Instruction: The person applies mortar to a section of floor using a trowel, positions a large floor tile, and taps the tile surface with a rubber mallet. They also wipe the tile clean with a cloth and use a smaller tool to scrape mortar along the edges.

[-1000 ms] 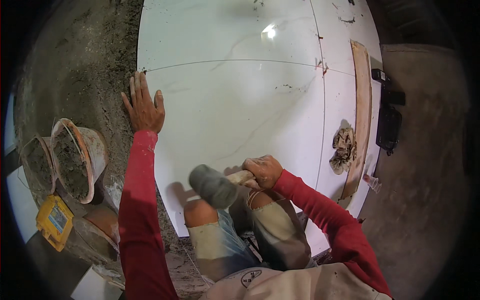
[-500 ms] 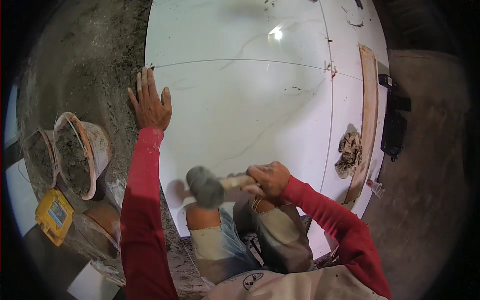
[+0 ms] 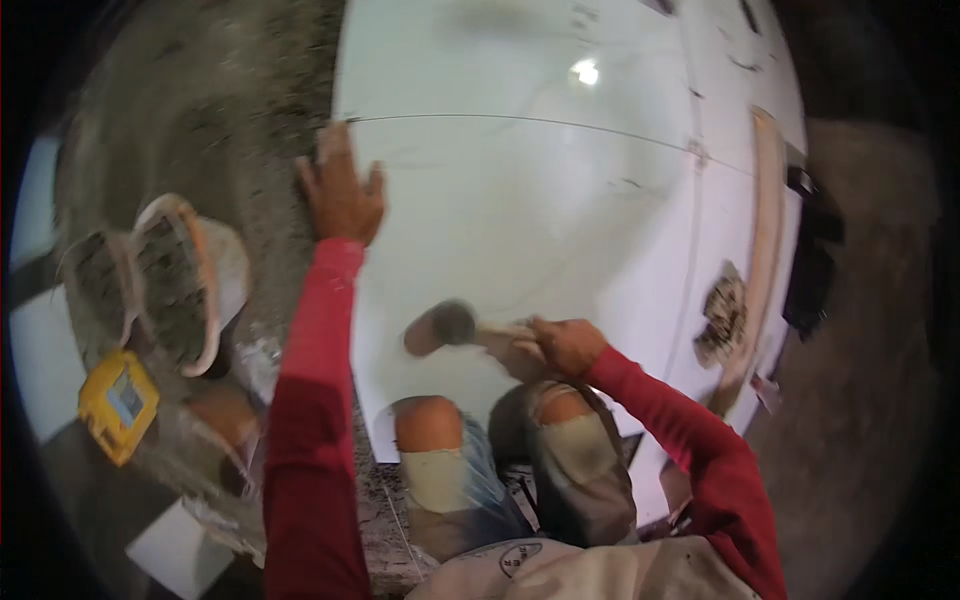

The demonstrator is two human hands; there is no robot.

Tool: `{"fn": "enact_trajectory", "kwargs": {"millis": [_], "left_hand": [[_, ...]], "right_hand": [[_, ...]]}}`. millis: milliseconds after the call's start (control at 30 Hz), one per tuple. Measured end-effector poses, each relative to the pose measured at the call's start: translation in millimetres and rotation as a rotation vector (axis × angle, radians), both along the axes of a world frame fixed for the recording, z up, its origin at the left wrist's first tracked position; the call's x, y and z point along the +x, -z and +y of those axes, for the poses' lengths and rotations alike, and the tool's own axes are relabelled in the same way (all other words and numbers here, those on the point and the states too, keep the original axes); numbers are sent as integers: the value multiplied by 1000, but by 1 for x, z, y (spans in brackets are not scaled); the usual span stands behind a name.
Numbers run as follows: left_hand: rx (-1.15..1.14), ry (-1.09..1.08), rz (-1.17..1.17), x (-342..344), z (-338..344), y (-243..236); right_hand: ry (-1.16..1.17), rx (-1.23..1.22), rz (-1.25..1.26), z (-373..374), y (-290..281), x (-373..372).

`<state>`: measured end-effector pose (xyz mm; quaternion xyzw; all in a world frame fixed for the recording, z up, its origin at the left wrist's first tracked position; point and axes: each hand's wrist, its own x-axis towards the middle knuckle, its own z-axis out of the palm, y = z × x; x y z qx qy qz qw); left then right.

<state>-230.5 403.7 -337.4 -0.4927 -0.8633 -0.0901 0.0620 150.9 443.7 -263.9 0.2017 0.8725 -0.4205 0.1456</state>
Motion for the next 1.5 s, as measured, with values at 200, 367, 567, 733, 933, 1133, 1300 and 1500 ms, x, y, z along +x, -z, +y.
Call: {"fn": "enact_trajectory", "kwargs": {"millis": [200,367,567,733,933,1133,1300,1500], "left_hand": [[-14,10,-92,4,2,-11],[2,-8,-125,4,1,-10],[76,17,-142,9,7,-7],[113,3,-96,8,-2,-19],[154,333,-196,15,9,-12],[150,331,-263,6,10,-18],[112,311,-263,7,13,-16],[126,298,-293,9,20,-9]], "right_hand": [[-50,-14,407,8,-41,-10],[5,73,-125,8,-14,-3],[52,187,-45,9,17,31],[14,29,391,14,-34,3],[91,134,-36,8,-8,23],[-26,106,239,14,-2,26],[105,11,0,7,-29,10],[76,154,-248,6,11,19]]}}
